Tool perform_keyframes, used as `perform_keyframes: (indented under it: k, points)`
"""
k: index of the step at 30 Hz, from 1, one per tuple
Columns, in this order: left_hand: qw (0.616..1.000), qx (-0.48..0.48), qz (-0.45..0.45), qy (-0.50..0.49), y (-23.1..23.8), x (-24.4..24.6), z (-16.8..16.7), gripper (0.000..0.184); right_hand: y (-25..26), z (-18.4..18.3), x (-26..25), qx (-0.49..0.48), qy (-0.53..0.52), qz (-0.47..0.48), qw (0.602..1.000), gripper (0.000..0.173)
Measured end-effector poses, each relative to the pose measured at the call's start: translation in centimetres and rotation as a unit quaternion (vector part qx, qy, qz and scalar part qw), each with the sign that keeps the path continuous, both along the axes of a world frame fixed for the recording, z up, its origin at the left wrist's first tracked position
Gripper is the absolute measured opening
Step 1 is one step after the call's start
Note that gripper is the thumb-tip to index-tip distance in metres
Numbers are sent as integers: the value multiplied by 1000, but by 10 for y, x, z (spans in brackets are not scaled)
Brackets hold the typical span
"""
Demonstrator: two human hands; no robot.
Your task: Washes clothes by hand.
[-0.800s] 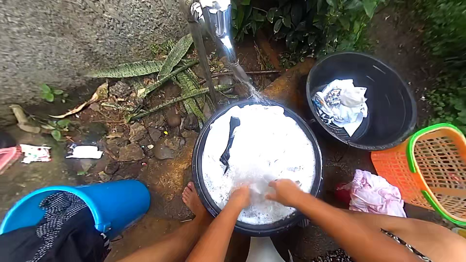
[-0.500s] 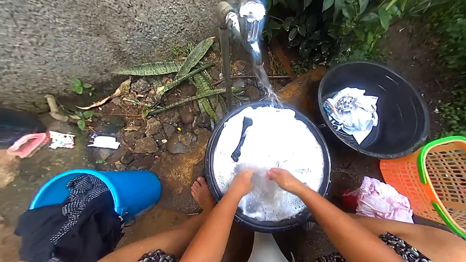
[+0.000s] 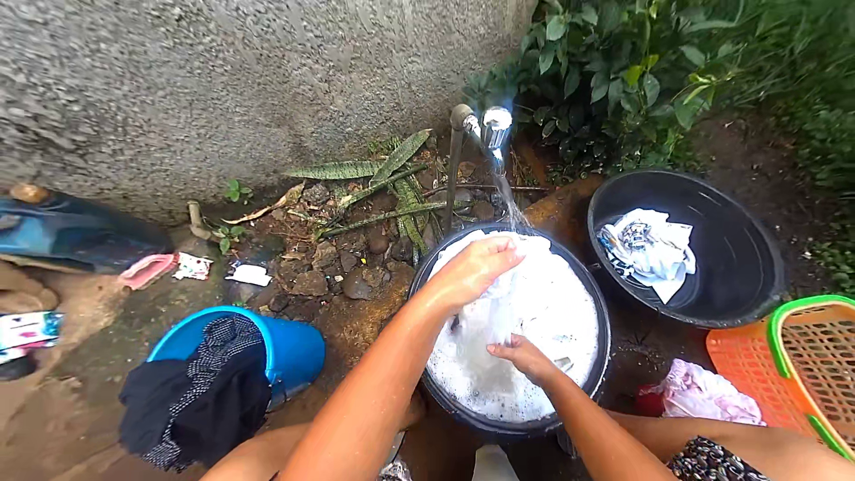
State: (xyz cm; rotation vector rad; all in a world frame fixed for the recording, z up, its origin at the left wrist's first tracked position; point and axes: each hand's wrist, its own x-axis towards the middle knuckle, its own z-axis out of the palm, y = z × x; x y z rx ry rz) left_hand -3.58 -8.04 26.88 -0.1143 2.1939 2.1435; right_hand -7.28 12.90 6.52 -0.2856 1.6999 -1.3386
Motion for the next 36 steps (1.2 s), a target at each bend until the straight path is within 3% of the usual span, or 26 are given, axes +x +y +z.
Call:
perform_keyframes:
  k: [3, 4, 6, 8, 10, 13, 15, 17, 20, 22, 24, 26, 28, 31, 33, 34, 36]
  points:
    - [999, 37, -1, 37, -12, 9, 39, 27, 9, 26, -1, -103, -70, -127, 984, 20]
    - [998, 61, -10, 34, -14, 12, 42, 27, 8, 30, -3, -140, -85, -157, 974, 29]
    - [993, 110, -39, 12, -9, 15, 34, 26, -3, 38, -2, -186, -103, -185, 960, 68]
    - [989, 131, -68, -17, 0, 16, 15, 25, -24, 46, 0, -194, -115, -181, 957, 82]
    - [985, 138, -92, -42, 4, 17, 1, 23, -44, 54, 5, -167, -114, -188, 961, 67]
    - [987, 139, -52, -67, -8, 27, -17, 21, -43, 43, 1, -109, -39, -167, 979, 19]
    - [990, 104, 18, -99, -28, 37, -36, 20, -19, 27, -10, -118, -13, -187, 975, 12]
    - [985, -9, 78, -156, -48, 43, -70, 18, 11, 13, -23, -159, -35, -255, 953, 8]
    - [934, -223, 32, -278, -38, 39, -137, 29, 37, 1, -29, -140, -94, -308, 936, 11]
    - [901, -318, -20, -294, 2, 31, -182, 46, 32, -14, -25, -54, -38, -253, 965, 7]
    - [897, -351, -36, -265, 45, 26, -227, 54, 23, -30, -19, 68, 69, -86, 992, 21]
    - [892, -359, -45, -272, 77, 23, -259, 62, 10, -43, -12, 180, 150, 79, 969, 33]
    - [878, -357, -58, -314, 90, 19, -275, 64, -2, -55, -5, 267, 174, 160, 934, 37]
    - [851, -331, -148, -379, 81, 19, -280, 45, -7, -64, 2, 360, 136, 212, 898, 42]
    - [825, -339, -216, -398, 67, 6, -264, 42, -8, -59, -5, 391, 101, 262, 877, 48]
    - [828, -346, -207, -390, 59, -3, -253, 42, -10, -55, -12, 386, 97, 254, 881, 47]
    - [874, -327, -129, -337, 40, -20, -233, 40, -9, -45, -23, 271, 74, 103, 954, 32]
